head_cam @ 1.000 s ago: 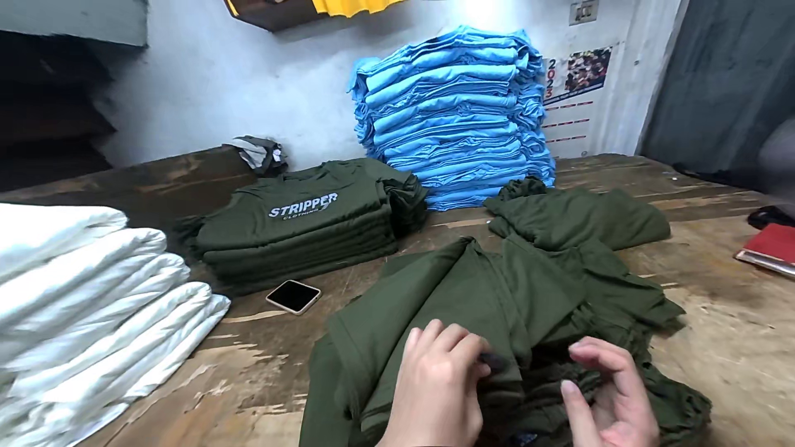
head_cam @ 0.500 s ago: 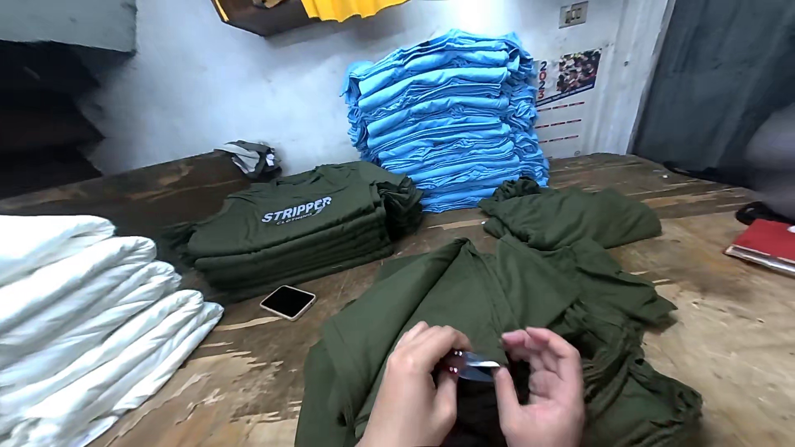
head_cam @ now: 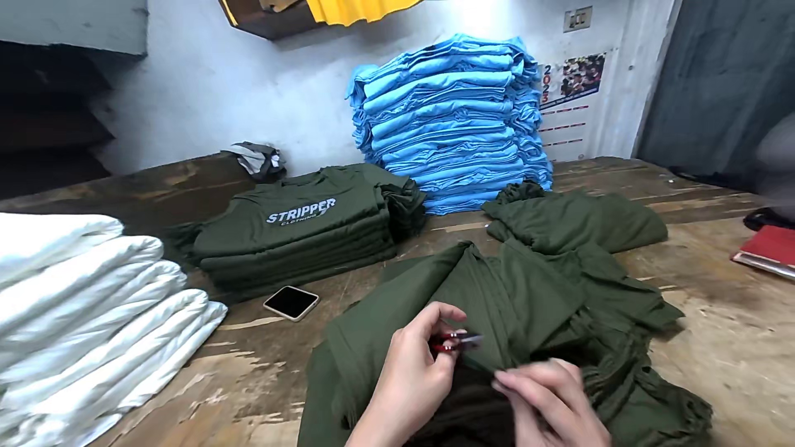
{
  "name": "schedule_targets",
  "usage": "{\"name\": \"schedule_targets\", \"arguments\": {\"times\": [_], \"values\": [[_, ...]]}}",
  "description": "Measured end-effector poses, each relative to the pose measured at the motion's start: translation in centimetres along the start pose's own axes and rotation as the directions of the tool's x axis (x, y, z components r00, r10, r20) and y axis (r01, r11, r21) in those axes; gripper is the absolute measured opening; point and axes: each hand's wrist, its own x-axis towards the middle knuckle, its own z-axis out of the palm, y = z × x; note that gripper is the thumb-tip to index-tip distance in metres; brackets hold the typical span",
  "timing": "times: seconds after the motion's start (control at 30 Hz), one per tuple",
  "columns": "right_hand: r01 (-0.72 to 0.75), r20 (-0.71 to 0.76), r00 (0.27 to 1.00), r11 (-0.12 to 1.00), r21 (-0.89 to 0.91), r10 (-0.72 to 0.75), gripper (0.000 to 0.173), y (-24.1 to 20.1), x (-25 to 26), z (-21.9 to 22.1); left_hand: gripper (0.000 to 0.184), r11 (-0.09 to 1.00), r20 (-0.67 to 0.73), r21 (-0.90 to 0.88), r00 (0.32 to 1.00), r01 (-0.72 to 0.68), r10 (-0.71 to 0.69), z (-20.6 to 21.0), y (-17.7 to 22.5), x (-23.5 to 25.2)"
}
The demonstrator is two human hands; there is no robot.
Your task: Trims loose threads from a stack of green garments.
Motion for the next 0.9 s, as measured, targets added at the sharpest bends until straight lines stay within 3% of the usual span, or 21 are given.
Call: {"name": "schedule_targets", "arguments": {"times": [0.1,0.2,0.3,0.4,0.47,0.57,0.63,0.77,0.9], "values": [[0.067,-0.04,0.997,0.997,-0.033,-0.068,0.006,0.4,-1.0,-1.9,0.045,0.964,-0.023,0.082,0.966,-0.253,0.256,-0.3,-0.6,-1.2],[0.095,-0.018,0.995,0.995,-0.03,-0.095,0.007,0.8,-2.0,-2.4,0.021,0.779,-0.098,0.376,0.815,-0.502,0.572,0.4,-0.3,-2.6],[0.151,-0.001,0.988,0.982,-0.112,-0.152,0.01,0.7,-2.2,-2.1,0.017,0.539,-0.015,0.59,0.659,-0.602,0.752,1.7,0.1,-3.4],[0.185,-0.003,0.982,0.969,-0.162,-0.188,0.009,0.5,-2.0,-1.8,0.02,0.422,0.052,0.624,0.573,-0.658,0.818,2.3,-0.3,-3.0],[0.166,-0.019,0.985,0.976,-0.14,-0.17,0.006,0.8,-2.0,-1.9,0.018,0.444,0.028,0.618,0.584,-0.648,0.812,2.1,-0.5,-2.8],[0.124,-0.007,0.992,0.991,-0.047,-0.124,0.003,1.2,-2.0,-2.8,0.013,0.543,-0.048,0.599,0.65,-0.589,0.758,1.6,-0.5,-2.7],[0.09,0.024,0.996,0.996,-0.008,-0.09,0.011,1.4,-2.0,-3.1,0.015,0.561,-0.042,0.588,0.671,-0.582,0.74,1.4,-0.7,-2.2],[0.021,0.096,0.995,0.998,0.062,-0.026,0.037,1.8,-1.8,-2.8,0.015,0.5,0.015,0.576,0.62,-0.646,0.784,1.7,-0.5,-1.8],[-0.032,0.032,0.999,0.998,-0.049,0.034,0.047,0.9,-1.2,-2.3,0.019,0.662,-0.158,0.522,0.701,-0.539,0.695,1.1,0.3,-1.8]]}}
